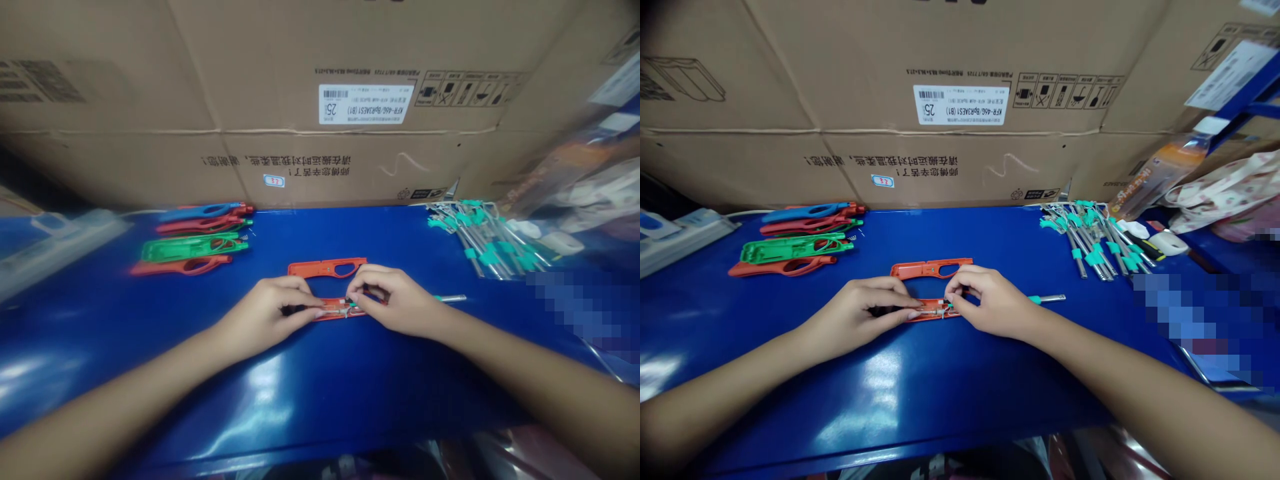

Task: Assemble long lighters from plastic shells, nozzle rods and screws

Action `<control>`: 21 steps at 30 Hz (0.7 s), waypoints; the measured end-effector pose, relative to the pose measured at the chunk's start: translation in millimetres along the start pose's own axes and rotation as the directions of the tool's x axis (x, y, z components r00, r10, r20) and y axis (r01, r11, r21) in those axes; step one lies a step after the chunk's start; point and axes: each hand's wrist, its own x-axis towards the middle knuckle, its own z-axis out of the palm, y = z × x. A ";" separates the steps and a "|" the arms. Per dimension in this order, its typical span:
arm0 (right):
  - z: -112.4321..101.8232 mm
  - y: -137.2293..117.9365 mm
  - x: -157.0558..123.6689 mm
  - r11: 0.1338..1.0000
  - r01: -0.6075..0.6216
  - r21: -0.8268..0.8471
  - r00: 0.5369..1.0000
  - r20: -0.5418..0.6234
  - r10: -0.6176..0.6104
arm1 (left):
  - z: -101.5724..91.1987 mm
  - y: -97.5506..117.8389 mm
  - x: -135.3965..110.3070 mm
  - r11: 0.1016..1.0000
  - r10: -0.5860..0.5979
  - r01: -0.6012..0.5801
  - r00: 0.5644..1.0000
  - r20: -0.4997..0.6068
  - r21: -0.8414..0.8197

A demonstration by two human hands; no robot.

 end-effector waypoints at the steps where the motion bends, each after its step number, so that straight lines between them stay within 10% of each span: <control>1: 0.2 0.3 -0.2 1.000 0.003 0.000 1.000 -0.004 -0.003 | 0.2 -0.5 0.3 1.000 -0.006 0.006 1.000 -0.003 -0.010; 21: -0.4 1.3 1.0 1.000 0.011 -0.002 1.000 0.006 -0.011 | 4.9 5.9 0.2 0.994 -0.105 0.104 0.994 -0.020 -0.037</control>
